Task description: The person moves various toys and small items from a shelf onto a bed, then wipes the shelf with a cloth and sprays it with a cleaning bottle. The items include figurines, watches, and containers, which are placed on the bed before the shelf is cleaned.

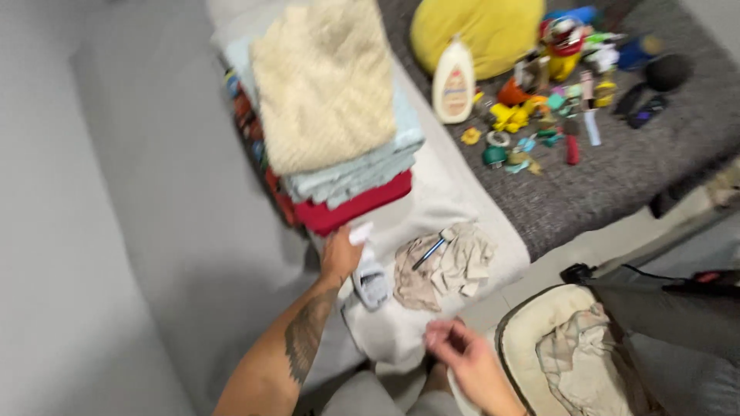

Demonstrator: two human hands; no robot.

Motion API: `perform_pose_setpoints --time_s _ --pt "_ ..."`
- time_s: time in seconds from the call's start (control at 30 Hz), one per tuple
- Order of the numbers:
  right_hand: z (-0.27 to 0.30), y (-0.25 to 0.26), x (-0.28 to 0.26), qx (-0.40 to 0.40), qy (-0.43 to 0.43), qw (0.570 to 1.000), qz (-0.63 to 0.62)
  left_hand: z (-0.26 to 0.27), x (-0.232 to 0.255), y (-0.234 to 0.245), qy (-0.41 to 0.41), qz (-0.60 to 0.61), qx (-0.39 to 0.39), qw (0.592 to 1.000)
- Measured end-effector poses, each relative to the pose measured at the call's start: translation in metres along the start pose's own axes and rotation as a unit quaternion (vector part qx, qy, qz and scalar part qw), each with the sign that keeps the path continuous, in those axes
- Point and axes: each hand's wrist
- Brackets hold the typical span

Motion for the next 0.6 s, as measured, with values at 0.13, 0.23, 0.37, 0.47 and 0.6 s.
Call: perform_pose_setpoints --time_s 0.13,0.23,0.37,0.47,0.6 --pt "0.017 -0.029 0.035 0.007 -0.059 0.994 -0.096 0.032 0.017 -0.009 -0.091 -0.076 -0.081 0.990" --pt "0.035 -0.025 0.015 0.038 -0.061 0.996 -0.057 0.059 0.026 -0.028 -0.176 -0.144 -0.134 0.965" --pt "0.090 -0.003 -0.047 0.127 -0.087 0.988 0.004 0.112 0.049 -0.031 -0.256 -0.155 -0.165 0.940" --pt "0.115 0.014 -0.043 0.204 -0.073 0.975 0.052 0.153 0.095 -0.019 -0.301 -0.104 -0.184 0.930" --pt "0.136 0.033 0.000 0.326 0.094 0.907 0.250 0.231 0.217 0.004 -0.362 -0.077 -0.208 0.905"
Point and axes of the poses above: each hand's wrist, its own z-axis away from the middle knuckle, its own y-axis out of the back of the hand, x = y × z, and after that the axes turned 5 degrees about z, right-handed
